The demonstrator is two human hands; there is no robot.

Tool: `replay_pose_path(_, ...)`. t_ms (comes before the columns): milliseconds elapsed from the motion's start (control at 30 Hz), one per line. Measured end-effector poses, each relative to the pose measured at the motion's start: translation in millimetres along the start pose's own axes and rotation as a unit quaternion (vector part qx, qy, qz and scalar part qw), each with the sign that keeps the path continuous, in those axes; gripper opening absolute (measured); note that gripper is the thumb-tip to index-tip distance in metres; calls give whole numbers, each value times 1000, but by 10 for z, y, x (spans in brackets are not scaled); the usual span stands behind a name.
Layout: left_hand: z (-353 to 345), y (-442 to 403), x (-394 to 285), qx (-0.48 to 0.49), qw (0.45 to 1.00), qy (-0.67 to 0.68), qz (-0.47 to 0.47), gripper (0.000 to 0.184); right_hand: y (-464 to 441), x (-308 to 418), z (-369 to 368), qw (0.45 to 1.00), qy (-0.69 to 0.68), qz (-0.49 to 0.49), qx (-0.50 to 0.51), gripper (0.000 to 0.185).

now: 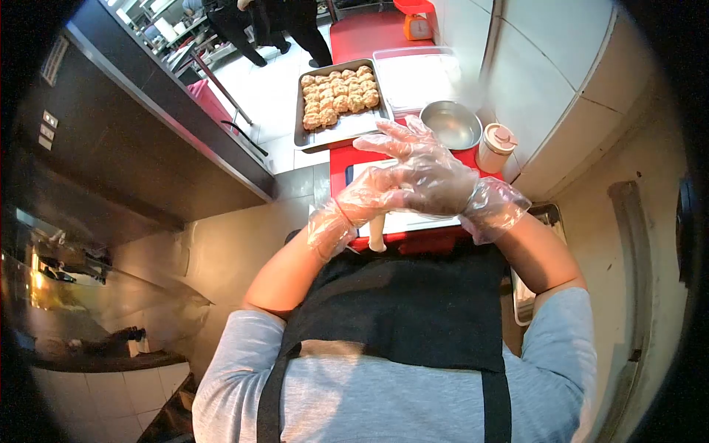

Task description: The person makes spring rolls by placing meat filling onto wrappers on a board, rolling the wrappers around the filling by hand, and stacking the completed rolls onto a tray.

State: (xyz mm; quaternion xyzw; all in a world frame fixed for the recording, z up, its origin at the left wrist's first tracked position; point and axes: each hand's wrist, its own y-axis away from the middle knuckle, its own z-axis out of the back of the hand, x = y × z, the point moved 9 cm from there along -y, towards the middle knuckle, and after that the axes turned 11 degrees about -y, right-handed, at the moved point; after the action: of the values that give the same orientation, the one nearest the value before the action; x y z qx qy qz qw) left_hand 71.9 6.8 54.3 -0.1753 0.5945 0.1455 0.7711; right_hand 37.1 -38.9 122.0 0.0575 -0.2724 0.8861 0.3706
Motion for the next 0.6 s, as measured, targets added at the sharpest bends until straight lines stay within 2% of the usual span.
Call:
replay_pose_path(33, 56, 10, 68, -33, 999, 7, 12, 65, 46, -41, 66, 1000, -8, -2, -30, 28)
replay_pose_path(67, 123, 15, 136, -65, 997, 13, 25, 61, 82, -18, 242, 992, -58, 57, -92, 27)
replay_pose_path(100, 246, 2, 99, -130, 988, 83, 14, 37, 204, -137, 355, 976, -122, 27, -179, 26)
replay_pose_path(133, 374, 34, 57, -210, 976, 62, 22, 29, 378, -286, 374, 948, -182, -1, -261, 25)
replay_pose_path(167, 400, 52, -98, -230, 972, 34, -17, 27, 625, -673, 3, 878, -336, -173, -294, 41)
replay_pose_path(200, 435, 90, -238, -250, 967, 5, -55, 27, 998, -978, -432, 735, -477, -317, -364, 58)
replay_pose_path(233, 463, 119, -352, -269, 958, -25, -94, 27, 1009, -1004, -1094, 596, -682, -344, -248, 67)
replay_pose_path(267, 419, 91, -285, -264, 951, 8, -163, 24, 991, -788, -1549, 413, -836, -343, -113, 77)
replay_pose_path(300, 301, 122, -432, -254, 938, -117, -204, 25, 814, -559, -1547, 342, -885, -294, -118, 78)
replay_pose_path(333, 149, 181, -559, -241, 909, -240, -242, 27, 664, -449, -1454, 321, -900, -256, -149, 70)
replay_pose_path(367, -12, 225, -629, -174, 909, -224, -305, 26, 525, -366, -1287, 325, -896, -233, -193, 62)
replay_pose_path(400, -171, 311, -676, -106, 902, -207, -365, 25, 446, -439, -1209, 355, -871, -247, -233, 54)
replay_pose_path(433, -226, 359, -465, -67, 932, -186, -304, 26, 393, -614, -1241, 383, -843, -274, -260, 46)
replay_pose_path(467, -263, 442, -218, -27, 957, -164, -240, 27, 453, -930, -1461, 408, -798, -359, -260, 36)
replay_pose_path(500, -208, 521, -161, -50, 956, -171, -232, 25, 279, -915, -1362, 415, -844, -257, -223, 24)
replay_pose_path(600, 224, 710, 192, -257, 947, -139, -132, 25, 335, -1028, -1127, 644, -664, -285, -251, 25)
